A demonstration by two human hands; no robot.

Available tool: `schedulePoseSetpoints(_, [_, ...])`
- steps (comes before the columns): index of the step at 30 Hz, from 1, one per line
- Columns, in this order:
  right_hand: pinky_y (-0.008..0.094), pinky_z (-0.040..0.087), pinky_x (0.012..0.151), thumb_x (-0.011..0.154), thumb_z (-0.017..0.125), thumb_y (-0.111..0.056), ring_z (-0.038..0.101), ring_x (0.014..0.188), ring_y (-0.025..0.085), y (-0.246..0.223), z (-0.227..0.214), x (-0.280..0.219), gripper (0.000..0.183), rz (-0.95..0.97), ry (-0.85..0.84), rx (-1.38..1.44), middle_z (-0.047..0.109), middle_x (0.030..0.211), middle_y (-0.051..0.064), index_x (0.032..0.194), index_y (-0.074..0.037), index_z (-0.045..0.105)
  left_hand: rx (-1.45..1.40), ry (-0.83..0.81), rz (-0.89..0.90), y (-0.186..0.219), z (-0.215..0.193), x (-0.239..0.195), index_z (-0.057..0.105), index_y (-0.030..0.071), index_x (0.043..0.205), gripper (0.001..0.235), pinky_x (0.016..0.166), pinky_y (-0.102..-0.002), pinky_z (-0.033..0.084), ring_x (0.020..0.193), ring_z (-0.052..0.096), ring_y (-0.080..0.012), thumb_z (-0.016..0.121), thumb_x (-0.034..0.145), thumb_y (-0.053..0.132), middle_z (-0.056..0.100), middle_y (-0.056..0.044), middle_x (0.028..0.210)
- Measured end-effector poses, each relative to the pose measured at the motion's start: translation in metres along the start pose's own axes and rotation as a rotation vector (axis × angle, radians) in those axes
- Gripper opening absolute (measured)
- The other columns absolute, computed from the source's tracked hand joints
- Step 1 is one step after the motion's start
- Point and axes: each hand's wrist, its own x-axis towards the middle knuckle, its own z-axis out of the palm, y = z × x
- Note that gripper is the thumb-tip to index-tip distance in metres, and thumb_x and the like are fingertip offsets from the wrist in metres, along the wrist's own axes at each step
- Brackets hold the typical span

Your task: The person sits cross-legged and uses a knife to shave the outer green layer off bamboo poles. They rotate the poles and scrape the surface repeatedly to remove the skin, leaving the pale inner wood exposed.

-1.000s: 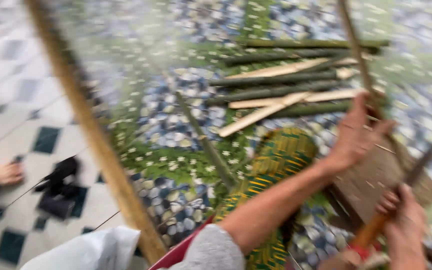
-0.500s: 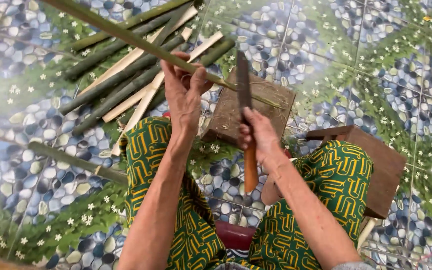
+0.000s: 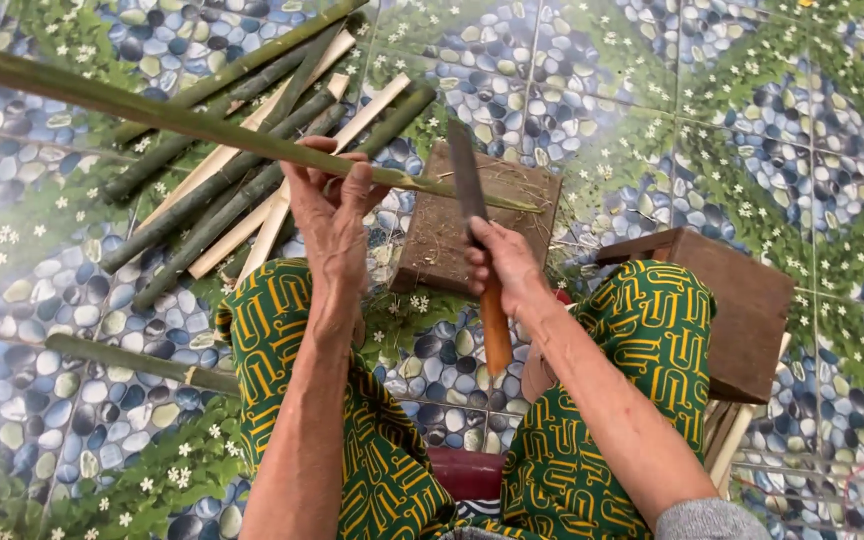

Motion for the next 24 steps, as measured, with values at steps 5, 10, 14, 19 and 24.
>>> schedulePoseSetpoints(5, [0.029, 0.04, 0.035, 0.103, 0.062, -0.035, 0.043, 0.041, 0.009, 0.005, 0.006, -0.001, 0.025, 0.014, -0.015, 0.068, 0.043, 0.06, -0.004, 0.093, -0.012, 0.06, -0.018, -0.04, -0.005, 0.001, -0.001, 0.005, 0.042, 0.02, 0.127, 0.032, 0.095, -0.054, 0.065, 0.108, 0.069, -0.0317, 0.063, 0.106, 0.032, 0.062, -0.016, 0.113])
schedulePoseSetpoints(10, [0.03, 0.041, 0.03, 0.1, 0.07, -0.038, 0.044, 0.037, 0.01, 0.003, 0.031, -0.031, 0.029, 0.032, -0.139, 0.046, 0.044, 0.057, -0.001, 0.094, -0.011, 0.06, -0.038, -0.072, 0.017, 0.001, -0.003, -0.002, 0.04, 0.02, 0.127, 0.03, 0.098, -0.054, 0.063, 0.111, 0.066, -0.0292, 0.061, 0.108, 0.031, 0.059, -0.015, 0.114])
schedulePoseSetpoints(14, [0.028, 0.042, 0.033, 0.102, 0.064, -0.039, 0.045, 0.039, 0.008, 0.0, 0.028, -0.022, 0.027, 0.031, 0.006, 0.058, 0.047, 0.059, -0.004, 0.092, -0.014, 0.057, -0.031, -0.043, 0.003, 0.009, 0.001, -0.003, 0.042, 0.02, 0.125, 0.03, 0.097, -0.056, 0.063, 0.11, 0.068, -0.0329, 0.063, 0.107, 0.032, 0.061, -0.016, 0.112])
schedulePoseSetpoints(19, [0.032, 0.045, 0.029, 0.099, 0.071, -0.039, 0.048, 0.037, 0.011, 0.013, 0.032, -0.023, 0.032, 0.01, -0.135, 0.06, 0.048, 0.056, 0.001, 0.095, -0.008, 0.063, -0.031, -0.045, 0.002, 0.002, -0.005, -0.004, 0.045, 0.021, 0.128, 0.032, 0.096, -0.061, 0.062, 0.111, 0.065, -0.0357, 0.068, 0.107, 0.024, 0.06, -0.017, 0.112])
schedulePoseSetpoints(24, [0.031, 0.049, 0.036, 0.101, 0.057, -0.037, 0.052, 0.041, 0.01, 0.052, -0.068, 0.074, 0.03, -0.042, 0.263, -0.063, 0.054, 0.057, -0.002, 0.092, -0.009, 0.063, -0.059, -0.056, 0.025, 0.006, -0.022, 0.001, 0.045, 0.021, 0.131, 0.028, 0.097, -0.062, 0.066, 0.113, 0.065, -0.0374, 0.066, 0.113, 0.019, 0.057, -0.018, 0.116])
